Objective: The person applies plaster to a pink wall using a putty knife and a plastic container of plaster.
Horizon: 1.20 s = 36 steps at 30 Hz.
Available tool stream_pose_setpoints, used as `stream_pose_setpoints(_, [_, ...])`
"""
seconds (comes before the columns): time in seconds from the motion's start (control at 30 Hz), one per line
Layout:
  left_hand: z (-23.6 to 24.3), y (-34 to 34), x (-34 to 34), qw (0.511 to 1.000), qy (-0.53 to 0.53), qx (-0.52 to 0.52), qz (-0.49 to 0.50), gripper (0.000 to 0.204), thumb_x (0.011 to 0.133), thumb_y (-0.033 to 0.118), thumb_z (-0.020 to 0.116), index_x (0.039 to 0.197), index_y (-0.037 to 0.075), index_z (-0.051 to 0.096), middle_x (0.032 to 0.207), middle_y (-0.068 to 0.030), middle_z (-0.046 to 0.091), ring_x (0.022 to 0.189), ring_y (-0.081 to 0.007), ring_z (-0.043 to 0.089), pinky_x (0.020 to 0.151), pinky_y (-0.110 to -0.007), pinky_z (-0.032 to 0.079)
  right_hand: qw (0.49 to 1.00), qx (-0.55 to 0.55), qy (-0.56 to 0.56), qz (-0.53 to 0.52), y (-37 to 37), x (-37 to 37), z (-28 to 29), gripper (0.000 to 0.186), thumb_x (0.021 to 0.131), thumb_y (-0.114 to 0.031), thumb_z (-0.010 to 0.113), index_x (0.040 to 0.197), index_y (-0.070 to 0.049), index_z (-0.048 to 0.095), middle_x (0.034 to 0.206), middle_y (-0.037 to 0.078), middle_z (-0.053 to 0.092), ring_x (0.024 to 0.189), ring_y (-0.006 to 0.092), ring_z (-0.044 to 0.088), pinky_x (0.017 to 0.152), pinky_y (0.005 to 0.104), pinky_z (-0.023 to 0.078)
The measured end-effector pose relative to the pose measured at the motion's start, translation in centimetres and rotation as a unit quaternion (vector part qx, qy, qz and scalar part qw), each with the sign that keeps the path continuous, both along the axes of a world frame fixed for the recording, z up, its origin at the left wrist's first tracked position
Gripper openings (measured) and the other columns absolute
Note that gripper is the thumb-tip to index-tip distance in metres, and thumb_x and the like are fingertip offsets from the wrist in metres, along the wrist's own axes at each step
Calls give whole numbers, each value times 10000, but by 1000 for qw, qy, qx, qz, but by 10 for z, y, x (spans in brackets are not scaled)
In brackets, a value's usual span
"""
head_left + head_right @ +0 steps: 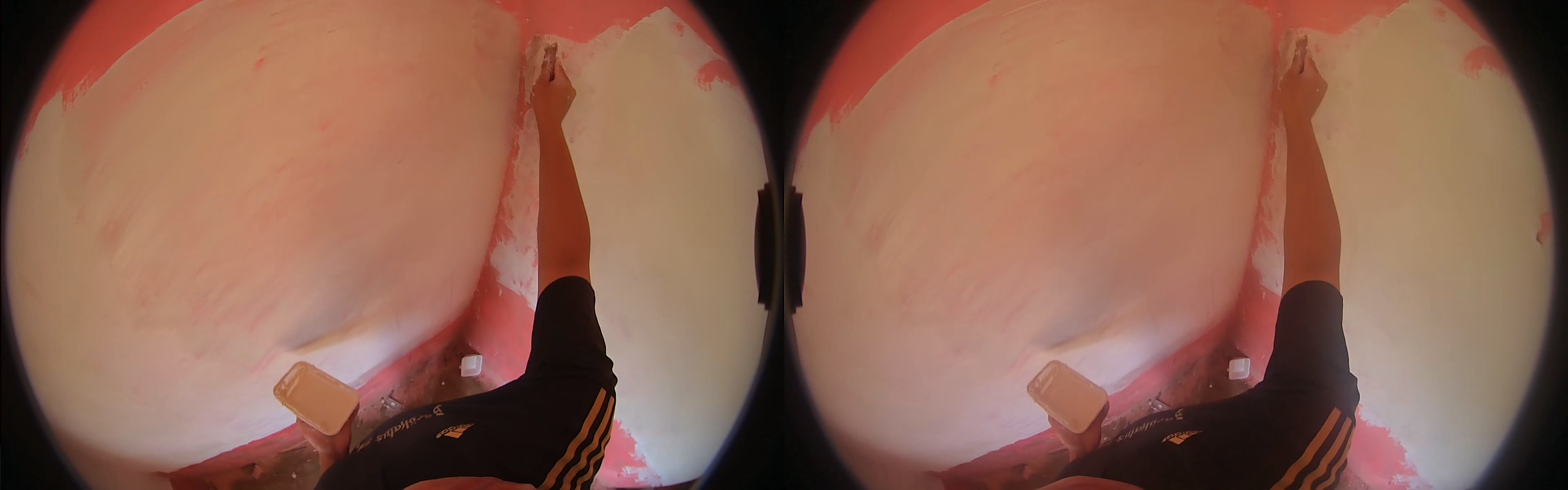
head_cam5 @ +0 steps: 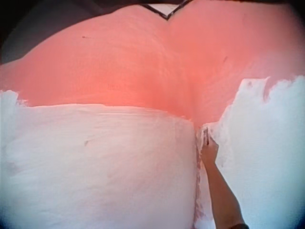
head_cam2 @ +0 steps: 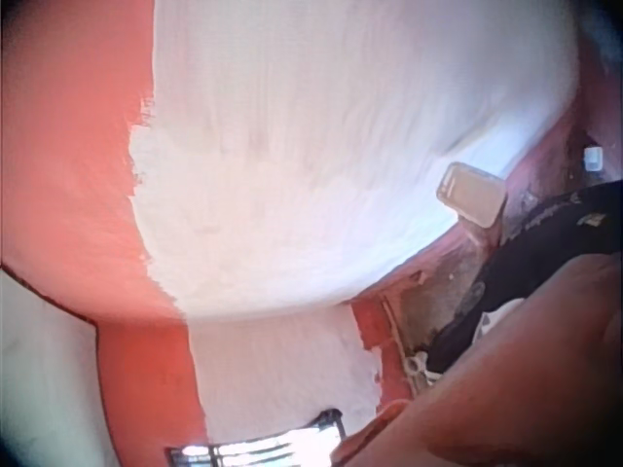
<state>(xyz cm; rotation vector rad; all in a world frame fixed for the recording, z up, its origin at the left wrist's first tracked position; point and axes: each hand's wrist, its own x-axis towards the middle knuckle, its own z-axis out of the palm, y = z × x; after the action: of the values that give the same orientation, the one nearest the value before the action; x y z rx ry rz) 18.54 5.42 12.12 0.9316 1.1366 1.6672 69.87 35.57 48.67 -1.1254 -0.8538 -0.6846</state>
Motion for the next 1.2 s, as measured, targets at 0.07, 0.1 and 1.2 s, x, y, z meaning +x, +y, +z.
stream_pose_setpoints(0.07, [-1,15,40,999,-47,-8,3,592,606,-16,893,1126,30,614,986,-40,680,858,-162,656,733,-334,565,999,10,7,31,32,31,9,214,986,-182,565,1076,-93,738,645,83,625,585,146,598,590,309,494])
stream_pose_setpoints(0.1, [0,24,62,998,-64,-9,0,599,605,-24,891,1132,30,611,991,-40,678,858,-163,656,730,-335,567,999,-10,-40,21,50,46,8,240,972,-165,584,1154,-103,727,684,102,639,619,169,622,596,332,501])
stream_pose_setpoints(1.2, [19,58,210,998,33,-34,39,518,637,58,917,1089,34,663,952,-43,706,834,-157,665,729,-321,555,915,150,-352,128,36,-125,-8,677,715,0,672,1383,-20,565,1108,135,677,839,320,613,780,429,532])
